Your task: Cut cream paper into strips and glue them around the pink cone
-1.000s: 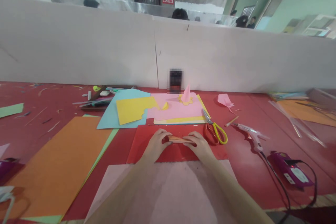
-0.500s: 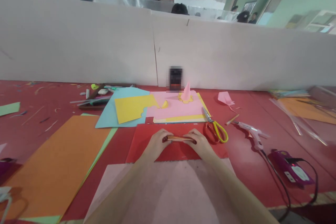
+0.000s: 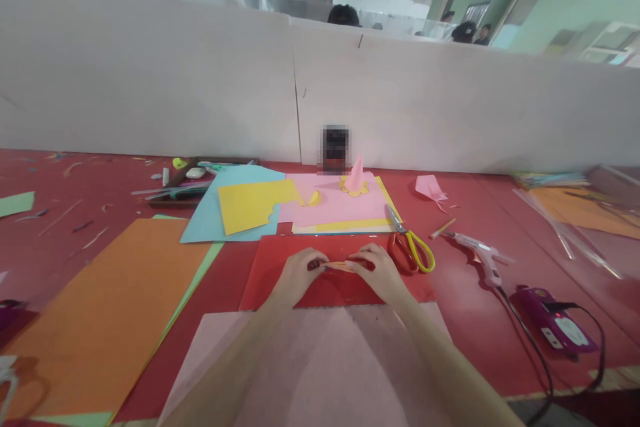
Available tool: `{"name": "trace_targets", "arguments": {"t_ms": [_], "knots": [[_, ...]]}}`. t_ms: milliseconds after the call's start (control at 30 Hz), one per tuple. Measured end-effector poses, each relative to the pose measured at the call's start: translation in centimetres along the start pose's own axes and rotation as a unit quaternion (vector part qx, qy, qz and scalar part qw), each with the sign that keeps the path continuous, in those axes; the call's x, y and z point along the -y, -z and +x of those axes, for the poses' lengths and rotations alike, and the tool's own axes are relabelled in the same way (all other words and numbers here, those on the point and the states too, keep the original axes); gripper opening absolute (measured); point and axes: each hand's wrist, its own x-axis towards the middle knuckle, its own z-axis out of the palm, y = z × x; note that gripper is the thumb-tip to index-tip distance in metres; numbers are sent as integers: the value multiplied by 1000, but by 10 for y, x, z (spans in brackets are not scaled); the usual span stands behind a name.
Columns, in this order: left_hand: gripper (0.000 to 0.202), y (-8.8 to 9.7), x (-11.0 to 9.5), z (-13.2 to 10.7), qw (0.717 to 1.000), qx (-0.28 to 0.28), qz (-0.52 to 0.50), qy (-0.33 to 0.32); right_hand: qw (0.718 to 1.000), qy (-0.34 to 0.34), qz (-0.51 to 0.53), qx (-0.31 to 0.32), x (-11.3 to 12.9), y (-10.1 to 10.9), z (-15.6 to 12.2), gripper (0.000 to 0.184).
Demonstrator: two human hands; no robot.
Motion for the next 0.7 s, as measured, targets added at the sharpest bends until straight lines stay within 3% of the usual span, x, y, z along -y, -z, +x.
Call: {"name": "trace_targets", "arguments": {"t_ms": [167, 267, 433, 600, 700], "knots": [[12, 0, 0, 1, 994, 28, 106, -19, 1000, -19, 23, -3, 10, -12, 9, 24], [13, 0, 1, 1, 993, 29, 115, -20, 999, -21, 42, -23, 8, -6, 17, 29], [14, 0, 0, -1, 994, 27, 110, -5, 988, -76, 40, -125, -10, 43, 35, 32], [15, 0, 2, -1, 994, 27, 109, -9, 958, -132, 17, -253, -22, 99, 52, 38], [14, 0, 3, 0, 993, 29, 110, -16, 959, -163, -26, -232, -27, 113, 59, 49]]}}
